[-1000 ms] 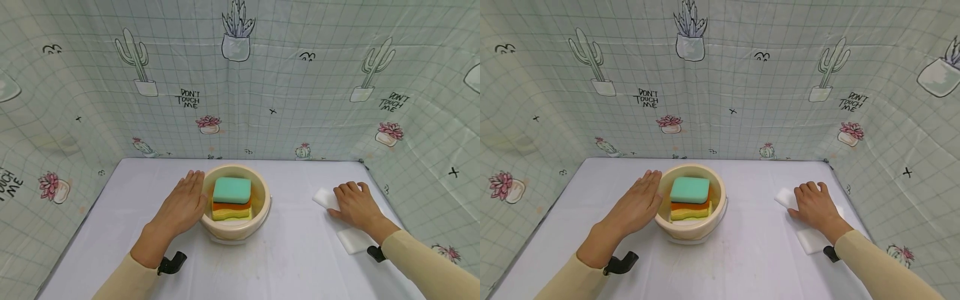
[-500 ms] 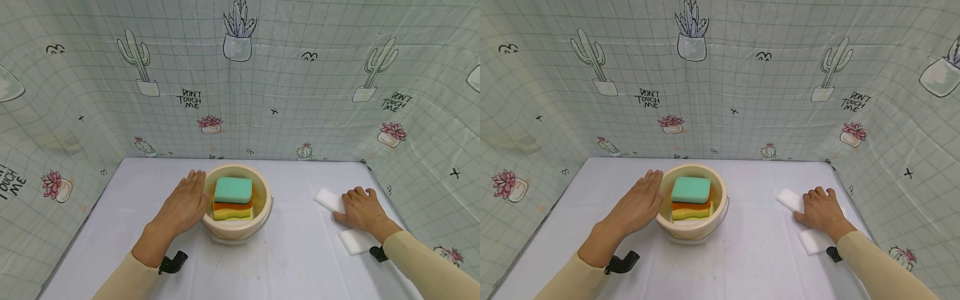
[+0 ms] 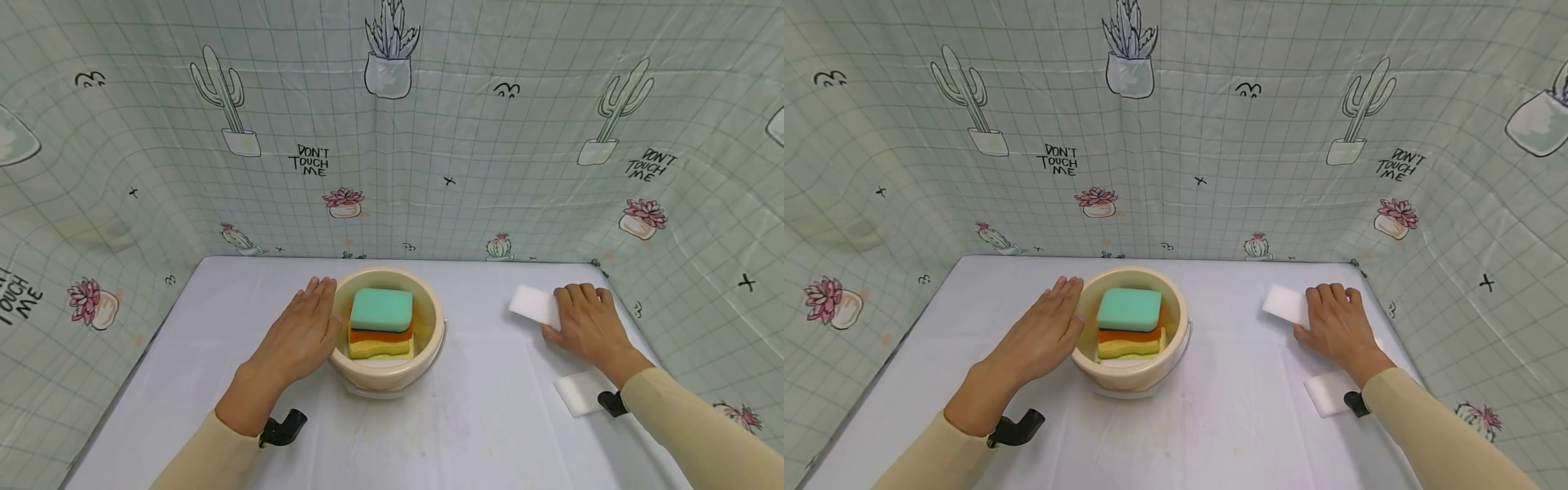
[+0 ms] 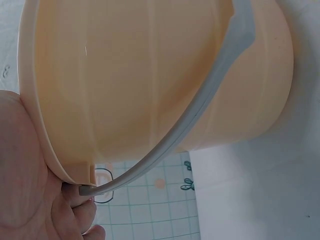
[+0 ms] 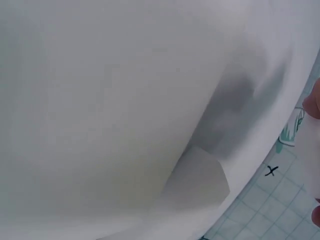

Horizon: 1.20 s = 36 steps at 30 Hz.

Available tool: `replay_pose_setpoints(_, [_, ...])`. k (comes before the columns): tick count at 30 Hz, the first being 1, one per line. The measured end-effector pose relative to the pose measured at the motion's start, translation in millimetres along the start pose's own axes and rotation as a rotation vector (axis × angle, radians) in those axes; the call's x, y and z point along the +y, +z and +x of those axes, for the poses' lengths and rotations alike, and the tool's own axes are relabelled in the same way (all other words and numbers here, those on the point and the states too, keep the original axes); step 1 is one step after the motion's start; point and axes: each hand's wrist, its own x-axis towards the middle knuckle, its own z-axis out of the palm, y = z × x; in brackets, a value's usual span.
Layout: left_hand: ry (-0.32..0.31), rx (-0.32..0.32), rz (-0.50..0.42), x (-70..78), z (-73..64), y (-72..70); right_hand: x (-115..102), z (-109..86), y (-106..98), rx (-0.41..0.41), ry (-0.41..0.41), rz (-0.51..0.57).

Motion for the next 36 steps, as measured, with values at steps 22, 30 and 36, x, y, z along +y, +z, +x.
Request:
replay_pose_setpoints(22, [-0.001, 0.007, -0.002, 0.1, 1.2, 0.6, -29, 40.0, -20, 0.102, -0.092, -0.013])
replay_pose_setpoints(30, [0.001, 0.003, 0.007, 0.4, 1.6, 0.6, -47, 56.6, -32, 0.093, -0.106, 0.003])
replay_pose_setpoints(36, [0.008, 0.007, 0.013, -0.5, 1.5, 0.8, -65, 75.3, -48, 0.146, -0.142, 0.027])
